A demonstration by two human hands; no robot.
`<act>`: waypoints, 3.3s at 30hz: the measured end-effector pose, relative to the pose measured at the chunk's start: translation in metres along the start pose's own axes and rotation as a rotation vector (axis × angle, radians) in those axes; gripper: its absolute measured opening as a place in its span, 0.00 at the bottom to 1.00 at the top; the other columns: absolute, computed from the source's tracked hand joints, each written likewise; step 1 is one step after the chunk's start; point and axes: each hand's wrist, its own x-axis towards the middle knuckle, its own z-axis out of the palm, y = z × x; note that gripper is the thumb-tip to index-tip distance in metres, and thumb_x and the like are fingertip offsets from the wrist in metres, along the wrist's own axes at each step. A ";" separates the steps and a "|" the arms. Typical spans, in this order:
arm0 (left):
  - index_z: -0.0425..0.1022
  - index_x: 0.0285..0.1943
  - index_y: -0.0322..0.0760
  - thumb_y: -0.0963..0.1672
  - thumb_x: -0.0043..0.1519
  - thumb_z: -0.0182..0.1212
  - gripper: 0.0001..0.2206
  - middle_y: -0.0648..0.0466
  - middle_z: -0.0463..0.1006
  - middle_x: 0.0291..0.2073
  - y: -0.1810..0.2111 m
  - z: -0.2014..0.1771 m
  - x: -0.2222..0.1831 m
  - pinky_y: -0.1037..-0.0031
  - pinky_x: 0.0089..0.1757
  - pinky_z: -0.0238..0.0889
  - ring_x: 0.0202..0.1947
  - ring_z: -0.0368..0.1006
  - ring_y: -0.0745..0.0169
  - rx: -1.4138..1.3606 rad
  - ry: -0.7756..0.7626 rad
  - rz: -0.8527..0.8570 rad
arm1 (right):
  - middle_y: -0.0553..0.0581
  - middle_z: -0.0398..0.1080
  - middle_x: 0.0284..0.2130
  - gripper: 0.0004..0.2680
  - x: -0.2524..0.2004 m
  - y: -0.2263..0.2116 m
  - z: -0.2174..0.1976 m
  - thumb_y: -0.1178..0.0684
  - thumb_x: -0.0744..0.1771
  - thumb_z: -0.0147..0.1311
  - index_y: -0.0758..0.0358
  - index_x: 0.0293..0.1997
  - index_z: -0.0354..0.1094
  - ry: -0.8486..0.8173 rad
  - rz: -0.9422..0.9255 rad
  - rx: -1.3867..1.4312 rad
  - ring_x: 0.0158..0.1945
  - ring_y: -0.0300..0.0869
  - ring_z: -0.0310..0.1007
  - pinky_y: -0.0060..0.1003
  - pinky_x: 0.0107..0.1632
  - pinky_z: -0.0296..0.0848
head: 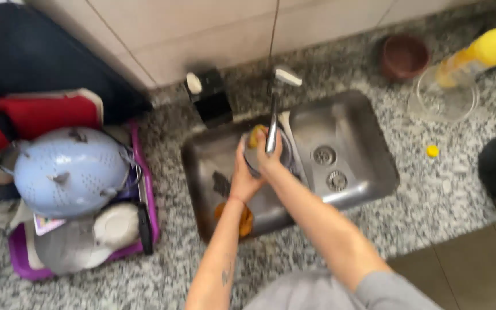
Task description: Washing a blender jar in a sink using water, a kettle for hot water, and a sponge.
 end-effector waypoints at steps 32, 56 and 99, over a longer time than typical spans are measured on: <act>0.33 0.72 0.52 0.54 0.31 0.77 0.61 0.46 0.52 0.63 -0.014 -0.032 0.004 0.40 0.57 0.48 0.62 0.55 0.41 0.309 -0.072 0.059 | 0.64 0.56 0.54 0.17 -0.008 -0.028 -0.009 0.57 0.66 0.46 0.73 0.59 0.49 -0.354 0.553 0.293 0.55 0.51 0.64 0.44 0.56 0.65; 0.67 0.48 0.61 0.46 0.62 0.46 0.09 0.58 0.76 0.41 -0.070 0.020 0.063 0.58 0.43 0.69 0.40 0.75 0.47 0.574 0.110 -0.012 | 0.60 0.63 0.47 0.15 0.009 -0.035 -0.134 0.65 0.64 0.46 0.66 0.58 0.58 -0.240 -0.193 0.180 0.53 0.42 0.61 0.38 0.57 0.62; 0.71 0.56 0.53 0.41 0.64 0.43 0.15 0.59 0.75 0.48 -0.051 0.018 0.041 0.69 0.54 0.59 0.53 0.68 0.61 -0.097 0.457 0.038 | 0.57 0.68 0.25 0.03 0.082 0.096 0.016 0.61 0.59 0.52 0.59 0.28 0.70 -0.725 -1.395 -1.623 0.31 0.48 0.67 0.39 0.38 0.59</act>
